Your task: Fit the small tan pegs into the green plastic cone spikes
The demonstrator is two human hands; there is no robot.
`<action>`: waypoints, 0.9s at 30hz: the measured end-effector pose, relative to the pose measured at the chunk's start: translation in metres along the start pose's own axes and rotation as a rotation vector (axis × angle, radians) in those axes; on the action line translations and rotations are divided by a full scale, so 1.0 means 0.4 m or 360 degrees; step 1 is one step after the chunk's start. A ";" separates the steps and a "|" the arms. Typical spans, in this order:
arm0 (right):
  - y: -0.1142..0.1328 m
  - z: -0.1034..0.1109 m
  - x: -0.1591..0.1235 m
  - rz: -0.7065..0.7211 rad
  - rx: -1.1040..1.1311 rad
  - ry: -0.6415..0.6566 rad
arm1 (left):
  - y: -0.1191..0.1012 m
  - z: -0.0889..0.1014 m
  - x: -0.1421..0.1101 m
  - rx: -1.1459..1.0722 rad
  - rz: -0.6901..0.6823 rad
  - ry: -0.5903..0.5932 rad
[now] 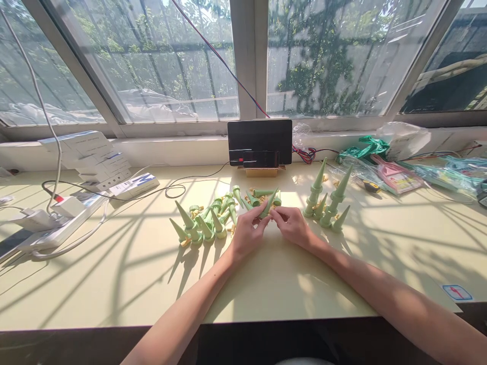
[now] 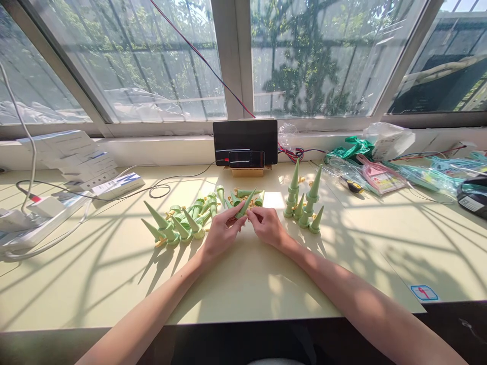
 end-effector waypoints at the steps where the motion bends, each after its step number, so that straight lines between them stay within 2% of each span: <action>1: 0.000 -0.001 0.001 -0.0024 0.0033 0.0008 | 0.000 0.000 0.000 -0.0009 -0.0006 -0.0005; 6: 0.000 -0.015 0.003 -0.0327 0.0427 0.0150 | 0.002 -0.001 0.003 -0.0053 -0.0046 -0.0010; 8: 0.001 -0.018 0.003 -0.0374 0.0508 0.0156 | 0.003 -0.002 0.003 -0.0060 -0.0036 -0.0007; 12: 0.001 -0.016 0.003 -0.0329 0.0432 0.0105 | -0.001 -0.003 0.002 -0.0079 0.0012 -0.0011; 18: 0.004 -0.013 0.002 -0.0156 0.0221 0.0055 | -0.008 -0.007 0.003 -0.0172 0.0194 0.0027; 22: 0.014 -0.011 0.000 -0.0073 0.0157 0.0041 | 0.007 -0.012 0.009 -0.0413 0.0356 0.0079; 27: 0.025 -0.019 -0.003 -0.0048 0.0230 0.0138 | 0.023 -0.017 0.012 -0.0685 0.0515 0.0094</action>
Point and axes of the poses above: each hand's wrist, its own x-axis towards the middle knuckle, its own z-axis out of the back of the hand, y = z × x, the point moved 4 cm from there along x, towards the middle knuckle, and after that the axes turned 3 degrees about z, right-handed, at the moved point
